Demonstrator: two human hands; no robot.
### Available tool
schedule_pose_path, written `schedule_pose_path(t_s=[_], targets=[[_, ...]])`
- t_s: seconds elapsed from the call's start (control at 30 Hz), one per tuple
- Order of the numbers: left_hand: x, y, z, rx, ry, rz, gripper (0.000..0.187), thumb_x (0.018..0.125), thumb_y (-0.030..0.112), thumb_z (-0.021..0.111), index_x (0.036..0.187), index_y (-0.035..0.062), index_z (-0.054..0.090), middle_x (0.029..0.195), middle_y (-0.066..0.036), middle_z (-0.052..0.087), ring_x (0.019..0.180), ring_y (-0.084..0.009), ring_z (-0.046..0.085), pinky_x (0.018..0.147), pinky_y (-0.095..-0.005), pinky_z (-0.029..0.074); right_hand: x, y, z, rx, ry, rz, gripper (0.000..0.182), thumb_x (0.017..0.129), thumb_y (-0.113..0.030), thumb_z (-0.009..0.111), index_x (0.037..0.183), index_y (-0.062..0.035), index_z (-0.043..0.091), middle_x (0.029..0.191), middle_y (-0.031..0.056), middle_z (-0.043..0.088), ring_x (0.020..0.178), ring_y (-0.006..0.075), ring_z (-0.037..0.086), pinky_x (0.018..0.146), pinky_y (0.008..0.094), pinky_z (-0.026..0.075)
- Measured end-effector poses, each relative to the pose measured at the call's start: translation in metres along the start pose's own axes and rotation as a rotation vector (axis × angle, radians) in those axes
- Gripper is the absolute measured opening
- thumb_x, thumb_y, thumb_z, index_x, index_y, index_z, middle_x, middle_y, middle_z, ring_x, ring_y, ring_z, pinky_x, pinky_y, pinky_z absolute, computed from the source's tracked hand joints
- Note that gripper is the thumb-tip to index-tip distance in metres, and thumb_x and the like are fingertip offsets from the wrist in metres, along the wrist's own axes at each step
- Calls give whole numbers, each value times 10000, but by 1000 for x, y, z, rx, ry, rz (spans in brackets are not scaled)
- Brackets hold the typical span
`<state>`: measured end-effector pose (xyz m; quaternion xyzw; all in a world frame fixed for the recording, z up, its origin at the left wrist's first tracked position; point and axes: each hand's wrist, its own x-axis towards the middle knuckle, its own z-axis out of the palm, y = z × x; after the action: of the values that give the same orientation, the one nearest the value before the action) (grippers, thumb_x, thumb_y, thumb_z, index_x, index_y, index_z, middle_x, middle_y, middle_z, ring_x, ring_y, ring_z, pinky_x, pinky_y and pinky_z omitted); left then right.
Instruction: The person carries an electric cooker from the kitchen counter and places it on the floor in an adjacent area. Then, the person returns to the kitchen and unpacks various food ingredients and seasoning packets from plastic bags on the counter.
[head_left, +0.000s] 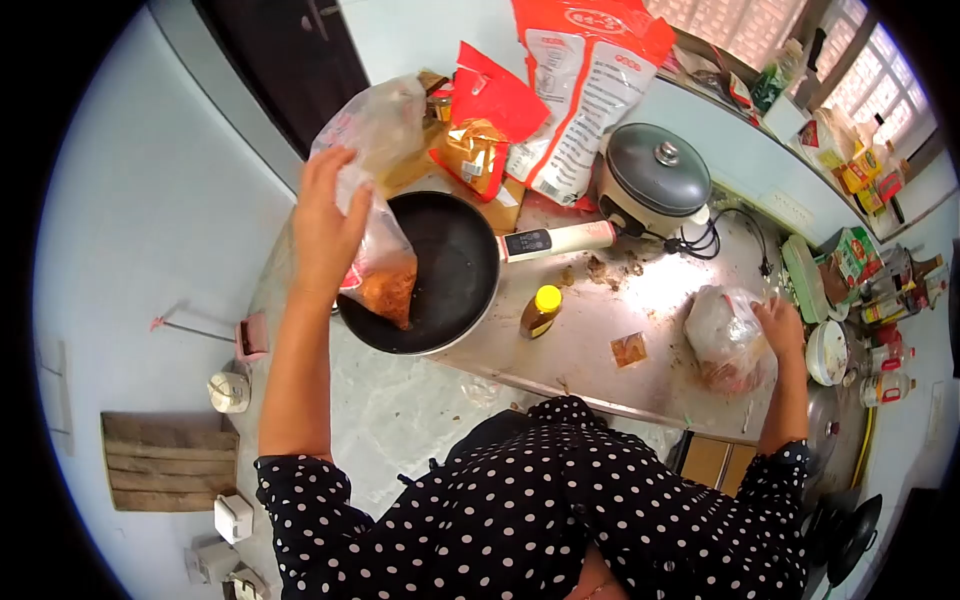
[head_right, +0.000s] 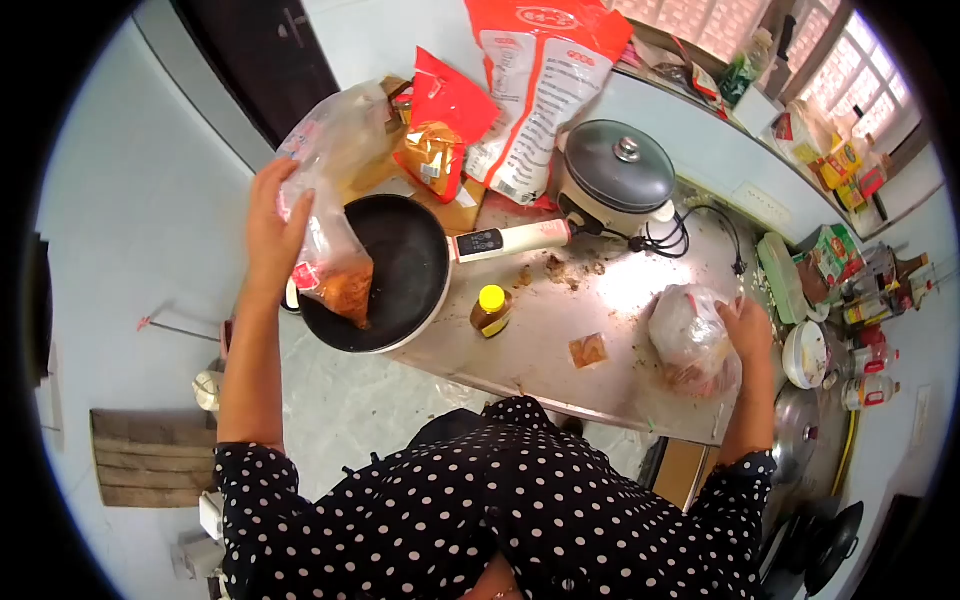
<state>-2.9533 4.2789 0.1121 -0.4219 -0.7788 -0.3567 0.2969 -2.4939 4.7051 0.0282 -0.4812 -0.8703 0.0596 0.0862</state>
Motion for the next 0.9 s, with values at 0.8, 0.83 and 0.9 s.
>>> schedule_pose_path(t_s=[0.8, 0.83, 0.9], targets=[[-25, 106, 202, -269, -883, -143, 306, 789, 156, 658, 1048, 11, 581, 894, -100, 618, 807, -184, 604, 737, -291, 475, -124, -43, -165, 910, 83, -586, 441, 838, -349, 451, 1051, 12, 587, 1106, 132, 573, 945, 229, 559, 860, 317, 425], [-30, 97, 210, -380, -871, -216, 294, 798, 135, 654, 1049, 4, 579, 896, -86, 621, 808, -161, 601, 740, -278, 477, -124, -47, -180, 811, 219, -843, 412, 855, -304, 435, 1074, 20, 563, 1139, 125, 553, 997, 221, 527, 898, 312, 393], [-33, 107, 203, -427, -864, -283, 261, 821, 114, 638, 1040, -14, 576, 899, -62, 623, 808, -128, 594, 747, -260, 484, -131, -51, -209, 573, 499, -1315, 359, 891, -216, 402, 1121, 37, 514, 1204, 111, 513, 1102, 205, 464, 975, 302, 328]])
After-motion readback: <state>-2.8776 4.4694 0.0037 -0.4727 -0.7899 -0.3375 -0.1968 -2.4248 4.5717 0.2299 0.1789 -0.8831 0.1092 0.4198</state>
